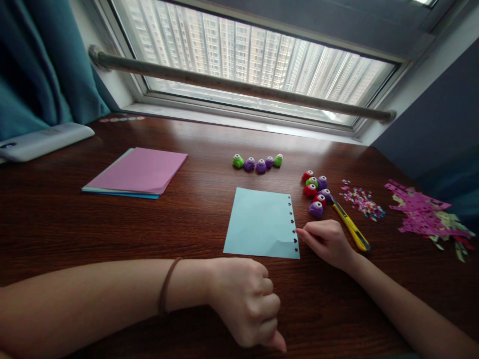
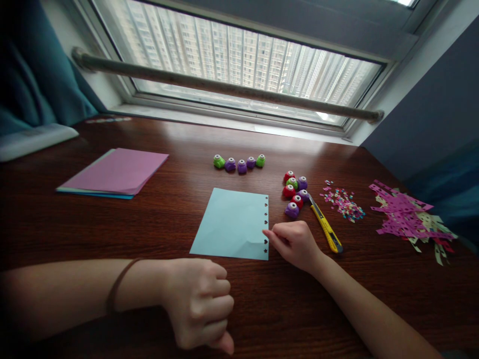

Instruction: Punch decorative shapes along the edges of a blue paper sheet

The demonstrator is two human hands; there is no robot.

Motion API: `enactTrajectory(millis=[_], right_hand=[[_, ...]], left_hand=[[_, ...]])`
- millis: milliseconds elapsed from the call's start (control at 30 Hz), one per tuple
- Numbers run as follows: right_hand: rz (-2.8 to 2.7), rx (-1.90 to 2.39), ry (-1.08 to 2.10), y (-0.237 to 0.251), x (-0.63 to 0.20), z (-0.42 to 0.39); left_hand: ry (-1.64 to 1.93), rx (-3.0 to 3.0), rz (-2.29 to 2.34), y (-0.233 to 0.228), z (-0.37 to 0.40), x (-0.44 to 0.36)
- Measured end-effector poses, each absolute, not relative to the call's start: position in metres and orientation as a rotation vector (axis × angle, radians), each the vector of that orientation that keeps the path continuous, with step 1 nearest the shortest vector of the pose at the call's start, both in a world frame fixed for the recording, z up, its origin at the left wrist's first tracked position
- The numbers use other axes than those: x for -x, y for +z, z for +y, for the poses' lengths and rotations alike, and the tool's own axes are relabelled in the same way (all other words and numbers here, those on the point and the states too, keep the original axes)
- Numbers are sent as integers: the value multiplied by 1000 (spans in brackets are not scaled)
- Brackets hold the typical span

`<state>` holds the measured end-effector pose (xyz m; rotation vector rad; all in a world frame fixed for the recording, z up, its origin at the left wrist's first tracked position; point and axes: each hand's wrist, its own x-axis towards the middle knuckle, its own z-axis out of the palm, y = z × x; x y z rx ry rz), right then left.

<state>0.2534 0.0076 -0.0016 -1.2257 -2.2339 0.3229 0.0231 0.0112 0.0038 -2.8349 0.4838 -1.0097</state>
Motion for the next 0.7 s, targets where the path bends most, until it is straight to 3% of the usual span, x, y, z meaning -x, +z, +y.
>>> enactTrajectory(millis=[700], right_hand=[[-2227,1220,339,-2,-255,6]], left_hand=[[-992,2845,485,3,11,-22]])
